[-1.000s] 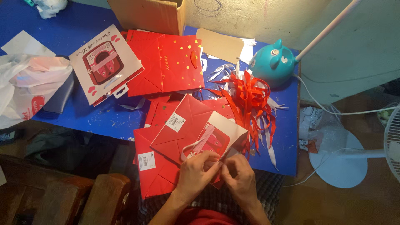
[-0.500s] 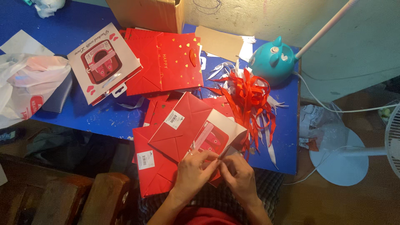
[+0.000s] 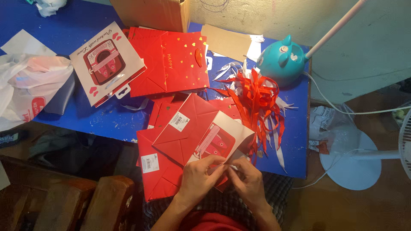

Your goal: The person folds red paper gift bags and attaches red ribbon bows to white gift card holders, then places the decorated cards into the bags. They work through a stack of bags one at a time on the desk, pressing the bows in place by hand.

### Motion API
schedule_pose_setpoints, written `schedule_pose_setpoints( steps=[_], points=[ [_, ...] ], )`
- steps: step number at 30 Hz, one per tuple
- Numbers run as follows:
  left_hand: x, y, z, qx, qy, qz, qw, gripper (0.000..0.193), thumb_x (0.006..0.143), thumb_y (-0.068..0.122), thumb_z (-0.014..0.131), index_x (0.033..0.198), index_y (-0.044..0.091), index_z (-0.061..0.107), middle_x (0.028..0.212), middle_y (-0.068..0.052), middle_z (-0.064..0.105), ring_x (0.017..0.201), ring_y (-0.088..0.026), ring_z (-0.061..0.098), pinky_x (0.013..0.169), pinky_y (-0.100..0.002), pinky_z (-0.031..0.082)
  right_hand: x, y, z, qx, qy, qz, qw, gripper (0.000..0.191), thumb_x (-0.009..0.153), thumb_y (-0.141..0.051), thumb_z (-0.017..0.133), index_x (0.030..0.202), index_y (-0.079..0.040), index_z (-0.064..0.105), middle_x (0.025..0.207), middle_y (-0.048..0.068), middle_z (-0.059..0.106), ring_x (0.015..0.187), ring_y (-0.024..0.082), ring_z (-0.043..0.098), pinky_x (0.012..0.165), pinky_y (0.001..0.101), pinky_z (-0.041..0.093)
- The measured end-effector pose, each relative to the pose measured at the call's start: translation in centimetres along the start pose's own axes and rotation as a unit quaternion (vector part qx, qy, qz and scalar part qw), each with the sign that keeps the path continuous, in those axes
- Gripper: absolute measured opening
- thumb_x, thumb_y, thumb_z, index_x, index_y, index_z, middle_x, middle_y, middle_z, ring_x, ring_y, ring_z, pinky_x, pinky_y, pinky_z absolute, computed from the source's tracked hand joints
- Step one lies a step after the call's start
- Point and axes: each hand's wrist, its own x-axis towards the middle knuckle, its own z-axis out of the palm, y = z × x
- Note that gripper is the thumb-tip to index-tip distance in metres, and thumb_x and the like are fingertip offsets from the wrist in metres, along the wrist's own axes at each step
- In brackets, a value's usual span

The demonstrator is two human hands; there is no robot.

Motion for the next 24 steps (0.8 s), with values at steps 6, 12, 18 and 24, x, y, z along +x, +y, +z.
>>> schedule_pose_setpoints(
  steps=[6, 12, 18, 24],
  points=[
    [-0.2, -0.1, 0.2, -0.054, 0.050, 0.011, 0.997, 0.015, 0.088, 0.015, 0.078, 0.101, 0.008, 0.075, 0.084, -0.008, 0.076, 0.068, -0.015, 0.076, 0.056, -0.027, 0.061, 0.1, 1.4, -0.4, 0.137, 0.080, -0.001, 0.987, 0.007, 0.095, -0.002, 0.068, 0.101, -0.002, 0.064, 0.090, 0.004, 0.065, 0.076, 0.010, 0.064, 0.066, 0.0252, 0.053],
    [0.0, -0.1, 0.2, 0.003, 0.032, 0.070, 0.997, 0.015, 0.085, 0.014, 0.078, 0.099, 0.008, 0.076, 0.087, -0.008, 0.075, 0.081, -0.023, 0.072, 0.070, -0.035, 0.057, 0.1, -1.1, -0.1, 0.011, 0.033, 0.020, 0.999, 0.019, 0.085, -0.003, 0.073, 0.102, -0.006, 0.066, 0.086, 0.004, 0.073, 0.073, 0.012, 0.078, 0.060, 0.0265, 0.061],
    [0.0, -0.8, 0.3, 0.058, 0.045, 0.106, 0.992, 0.013, 0.083, 0.017, 0.078, 0.093, 0.010, 0.076, 0.085, -0.005, 0.074, 0.090, -0.022, 0.070, 0.111, -0.050, 0.038, 0.3, -0.9, -0.1, 0.062, 0.033, -0.001, 0.998, 0.008, 0.091, -0.002, 0.070, 0.098, -0.003, 0.067, 0.090, 0.006, 0.071, 0.077, 0.016, 0.079, 0.062, 0.0273, 0.065],
    [-0.1, -1.4, 0.8, 0.051, 0.031, 0.088, 0.994, 0.010, 0.084, 0.017, 0.078, 0.092, 0.011, 0.076, 0.085, -0.002, 0.075, 0.090, -0.019, 0.071, 0.118, -0.053, 0.032, 0.4, -1.7, -0.8, 0.010, 0.099, -0.035, 0.994, 0.015, 0.088, -0.002, 0.068, 0.102, -0.004, 0.063, 0.102, 0.005, 0.065, 0.078, 0.016, 0.077, 0.059, 0.0259, 0.063]
  ],
)
